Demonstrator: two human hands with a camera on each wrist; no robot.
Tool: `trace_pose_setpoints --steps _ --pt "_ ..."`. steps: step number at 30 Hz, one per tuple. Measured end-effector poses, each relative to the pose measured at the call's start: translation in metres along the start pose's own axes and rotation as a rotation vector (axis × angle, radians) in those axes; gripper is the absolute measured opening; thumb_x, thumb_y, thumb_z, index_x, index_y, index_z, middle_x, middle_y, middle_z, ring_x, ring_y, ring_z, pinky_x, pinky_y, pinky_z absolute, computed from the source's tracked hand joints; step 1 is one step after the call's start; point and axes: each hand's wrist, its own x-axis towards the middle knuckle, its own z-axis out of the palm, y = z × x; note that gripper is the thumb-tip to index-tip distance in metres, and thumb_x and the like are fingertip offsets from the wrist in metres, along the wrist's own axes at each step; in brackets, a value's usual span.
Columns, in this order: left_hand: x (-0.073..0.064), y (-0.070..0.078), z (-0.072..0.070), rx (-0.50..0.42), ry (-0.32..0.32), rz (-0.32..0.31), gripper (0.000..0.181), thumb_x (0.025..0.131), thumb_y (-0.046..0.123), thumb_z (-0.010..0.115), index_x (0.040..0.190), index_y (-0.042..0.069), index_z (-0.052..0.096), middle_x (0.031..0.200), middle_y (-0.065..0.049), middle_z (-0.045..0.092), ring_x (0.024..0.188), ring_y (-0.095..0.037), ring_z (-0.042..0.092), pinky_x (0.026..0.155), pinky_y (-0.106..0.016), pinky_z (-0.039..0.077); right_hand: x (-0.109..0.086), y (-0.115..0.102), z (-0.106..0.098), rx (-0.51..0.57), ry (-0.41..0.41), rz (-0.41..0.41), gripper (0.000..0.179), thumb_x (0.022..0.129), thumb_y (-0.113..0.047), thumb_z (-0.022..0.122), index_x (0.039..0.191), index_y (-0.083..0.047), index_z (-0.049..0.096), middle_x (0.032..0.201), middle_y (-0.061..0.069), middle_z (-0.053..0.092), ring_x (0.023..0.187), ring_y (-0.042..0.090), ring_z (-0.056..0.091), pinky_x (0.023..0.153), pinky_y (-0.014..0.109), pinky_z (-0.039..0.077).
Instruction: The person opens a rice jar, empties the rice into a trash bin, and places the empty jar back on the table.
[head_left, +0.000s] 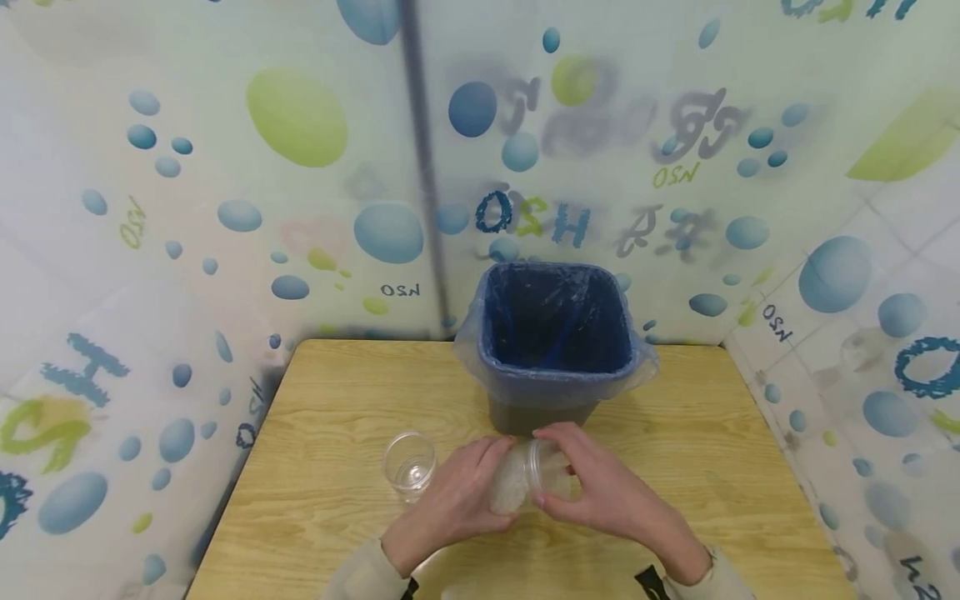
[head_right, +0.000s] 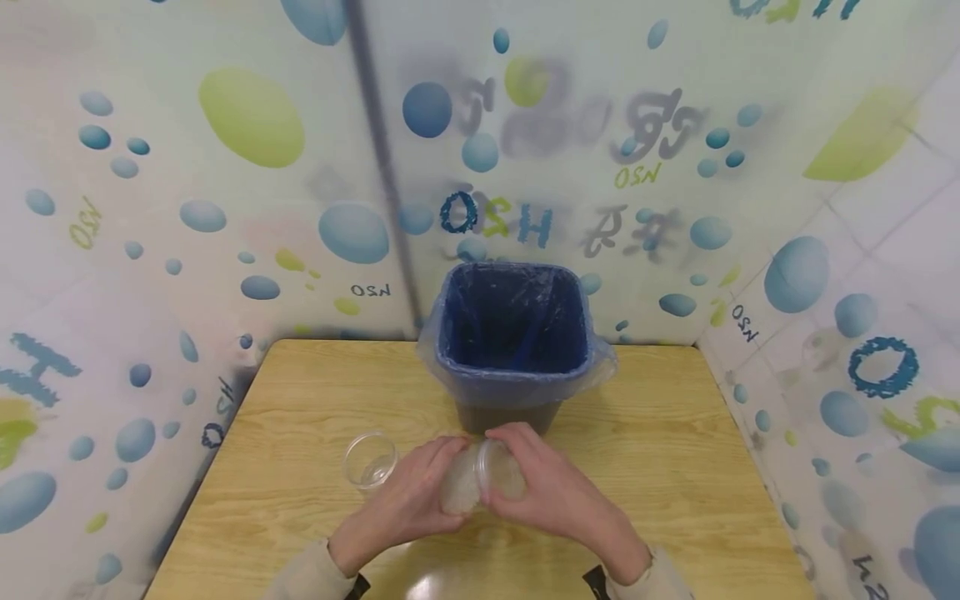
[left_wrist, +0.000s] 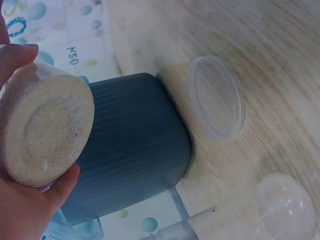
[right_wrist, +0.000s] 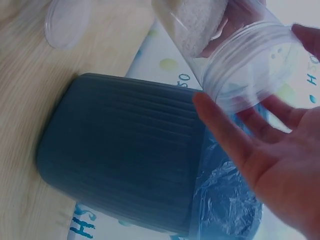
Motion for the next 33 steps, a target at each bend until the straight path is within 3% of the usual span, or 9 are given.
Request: trace_pose_setpoints --steps 4,7,12,17,21,28,33 --pt "0.0000 0.0004 0.0009 -0.011 -0.004 -0.004 0.097 0.058 0.046 0.094 0.138 0.008 0.053 0.123 -0.005 0.064 0.101 -0.020 0.065 0.085 -0.035 0.056 -0.0017 0.0033 -0.0010 -0.053 -0.004 -0.110 0.072 0.083 -0.029 0.086 0.145 -0.016 0.052 0.146 -0.002 0.050 0.126 0.018 0.056 0.097 0.041 0.054" --pt "0.0003 0.0008 0.0005 -0.010 -0.009 -0.010 0.097 0.058 0.046 0.093 0.138 0.008 0.053 0.123 -0.004 0.064 0.101 -0.020 0.065 0.085 -0.034 0.056 -0.0033 0.0047 -0.0016 -0.062 -0.015 -0.141 0.081 0.082 -0.029 0.087 0.151 -0.017 0.046 0.153 0.001 0.046 0.134 0.021 0.052 0.102 0.045 0.052" --pt "0.0006 0.0021 -0.0002 -0.011 -0.020 -0.021 0.097 0.058 0.046 0.094 0.138 0.008 0.053 0.123 -0.004 0.064 0.101 -0.019 0.065 0.085 -0.035 0.056 -0.0045 0.0029 -0.0014 -0.028 0.007 -0.038 0.089 0.086 -0.041 0.084 0.158 -0.015 0.039 0.157 0.006 0.043 0.135 0.026 0.052 0.095 0.041 0.056" --pt "0.0004 0.0027 -0.0008 -0.021 -0.019 -0.024 0.097 0.058 0.046 0.094 0.138 0.008 0.053 0.123 -0.004 0.064 0.102 -0.020 0.065 0.085 -0.036 0.056 -0.0021 0.0008 0.0026 -0.064 0.054 0.080 0.071 0.092 -0.054 0.073 0.149 -0.016 0.052 0.138 0.001 0.058 0.103 0.014 0.064 0.073 0.026 0.058" --pt "0.0002 0.0030 -0.0008 -0.027 -0.013 -0.023 0.096 0.058 0.045 0.094 0.137 0.008 0.054 0.122 -0.004 0.064 0.100 -0.019 0.065 0.084 -0.035 0.056 -0.0013 0.0006 0.0041 -0.070 0.065 0.085 0.065 0.092 -0.055 0.073 0.143 -0.018 0.057 0.132 -0.005 0.060 0.094 0.010 0.063 0.069 0.024 0.057" --pt "0.0002 0.0025 0.0000 -0.028 -0.010 -0.022 0.097 0.058 0.045 0.094 0.137 0.007 0.054 0.122 -0.004 0.064 0.099 -0.019 0.065 0.083 -0.035 0.057 -0.0028 0.0026 0.0052 -0.146 0.081 -0.012 0.064 0.091 -0.050 0.075 0.145 -0.023 0.054 0.140 -0.007 0.055 0.112 0.014 0.063 0.088 0.035 0.056" --pt "-0.0002 0.0022 0.0002 -0.024 -0.012 -0.020 0.097 0.058 0.046 0.094 0.138 0.008 0.053 0.122 -0.004 0.064 0.101 -0.020 0.065 0.086 -0.035 0.056 -0.0027 0.0051 0.0057 -0.151 0.092 -0.099 0.069 0.086 -0.039 0.081 0.146 -0.021 0.053 0.143 -0.005 0.053 0.117 0.015 0.061 0.090 0.036 0.057"
